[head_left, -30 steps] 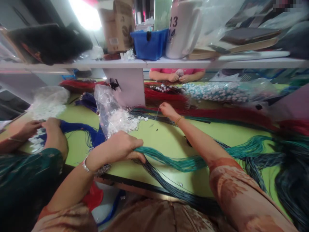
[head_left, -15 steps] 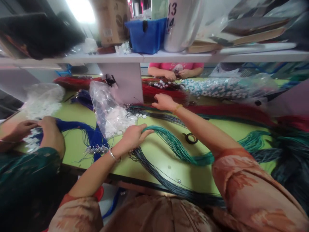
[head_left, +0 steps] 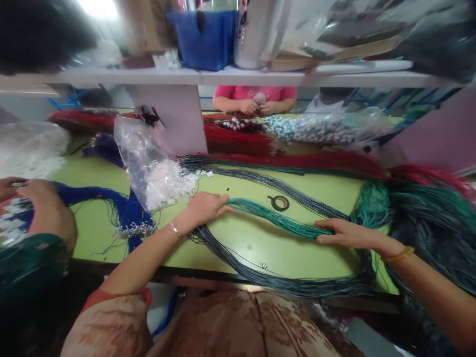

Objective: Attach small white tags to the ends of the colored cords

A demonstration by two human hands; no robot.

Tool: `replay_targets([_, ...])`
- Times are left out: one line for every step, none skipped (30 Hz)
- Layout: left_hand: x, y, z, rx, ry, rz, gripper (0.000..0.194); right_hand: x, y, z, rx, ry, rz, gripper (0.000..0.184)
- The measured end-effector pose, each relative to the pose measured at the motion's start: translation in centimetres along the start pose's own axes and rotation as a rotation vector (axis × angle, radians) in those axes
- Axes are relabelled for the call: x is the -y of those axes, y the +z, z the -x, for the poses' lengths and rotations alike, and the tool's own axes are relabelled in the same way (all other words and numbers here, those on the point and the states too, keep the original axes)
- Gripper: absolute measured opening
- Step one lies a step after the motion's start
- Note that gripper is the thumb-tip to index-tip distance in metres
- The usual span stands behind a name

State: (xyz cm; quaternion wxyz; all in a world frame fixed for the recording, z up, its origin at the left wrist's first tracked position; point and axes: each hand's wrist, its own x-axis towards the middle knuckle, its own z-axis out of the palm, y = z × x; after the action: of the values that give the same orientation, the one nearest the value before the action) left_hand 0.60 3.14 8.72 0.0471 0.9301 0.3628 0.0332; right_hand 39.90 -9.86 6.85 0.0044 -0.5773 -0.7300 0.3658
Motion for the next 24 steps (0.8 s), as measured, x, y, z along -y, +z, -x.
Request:
replay_targets([-0.4,1.1,0.0,0.082,0.055,-0.032,0.051,-0.5,0.6,0.7,-0.029,0.053,0.073,0.058])
replay_targets([-0.8,2.1,0.0,0.148,0.091,-0.053,0.052,-0.9,1.4,1.2,-0.044,0.107,0.163,0.056])
replay_targets([-1.1,3.1,0.2,0.192,0.112,-0.063,0.052,-1.2,2.4,1.6,-0.081,0.151,0.238,0.055])
replay_targets([-1.3,3.9,0.5,0.206,0.120,-0.066,0.052,-1.4,3.5,1.9,-0.142,0.191,0.305,0.055])
replay_targets([-1.4,4.5,1.0,0.187,0.119,-0.059,0.052,-1.7,4.5,2.3,-0.213,0.200,0.353,0.055])
replay_targets([-1.4,4.9,1.5,0.152,0.120,-0.038,0.053,-2.0,5.5,2.7,-0.286,0.164,0.385,0.056])
replay_targets([-1.4,5.1,2.2,0.110,0.126,-0.007,0.055,-2.3,6.4,3.3,-0.354,0.110,0.413,0.059])
replay_targets([-1.3,5.3,3.0,0.077,0.142,0.028,0.061,-2.6,7.2,3.9,-0.409,0.044,0.434,0.064])
replay_targets([-1.2,5.3,3.7,0.063,0.163,0.058,0.070,-2.9,7.9,4.7,-0.447,-0.021,0.454,0.071])
replay_targets([-1.2,5.3,4.5,0.067,0.184,0.073,0.082,-3.2,8.6,5.5,-0.470,-0.069,0.474,0.079])
replay_targets([-1.2,5.4,5.2,0.086,0.201,0.073,0.093,-3.5,9.3,6.2,-0.481,-0.101,0.491,0.087])
replay_targets([-1.3,5.6,5.8,0.110,0.211,0.062,0.103,-3.7,9.9,6.9,-0.487,-0.122,0.504,0.092])
replay_targets([-1.4,5.8,6.2,0.132,0.212,0.045,0.109,-4.0,10.5,7.4,-0.492,-0.135,0.512,0.095])
replay_targets([-1.5,6.0,6.5,0.148,0.209,0.029,0.113,-4.1,10.9,7.7,-0.498,-0.139,0.516,0.094])
replay_targets([-1.6,6.3,6.6,0.156,0.198,0.015,0.114,-4.3,11.2,7.8,-0.506,-0.136,0.514,0.090])
replay_targets([-1.7,6.6,6.6,0.155,0.179,0.004,0.113,-4.5,11.3,7.6,-0.516,-0.128,0.506,0.083])
replay_targets([-1.9,6.8,6.4,0.147,0.150,-0.007,0.110,-4.7,11.1,7.3,-0.526,-0.117,0.494,0.073])
replay_targets([-2.0,7.0,6.1,0.131,0.113,-0.018,0.106,-4.9,10.7,6.8,-0.539,-0.101,0.480,0.063])
replay_targets([-2.2,7.1,5.7,0.110,0.067,-0.030,0.100,-5.2,10.0,6.1,-0.554,-0.083,0.469,0.053])
replay_targets([-2.5,7.2,5.1,0.083,0.014,-0.043,0.093,-5.5,9.0,5.3,-0.569,-0.066,0.462,0.045])
replay_targets([-2.8,7.3,4.6,0.054,-0.041,-0.055,0.087,-5.9,7.9,4.4,-0.591,-0.039,0.459,0.040])
replay_targets([-3.2,7.4,4.1,0.024,-0.091,-0.066,0.081,-6.3,6.8,3.5,-0.608,-0.005,0.465,0.037])
replay_targets([-3.7,7.4,3.6,-0.002,-0.132,-0.074,0.077,-6.6,5.6,2.5,-0.626,0.032,0.478,0.037])
replay_targets([-4.2,7.5,3.4,-0.022,-0.161,-0.079,0.073,-6.8,4.5,1.6,-0.636,0.071,0.492,0.038])
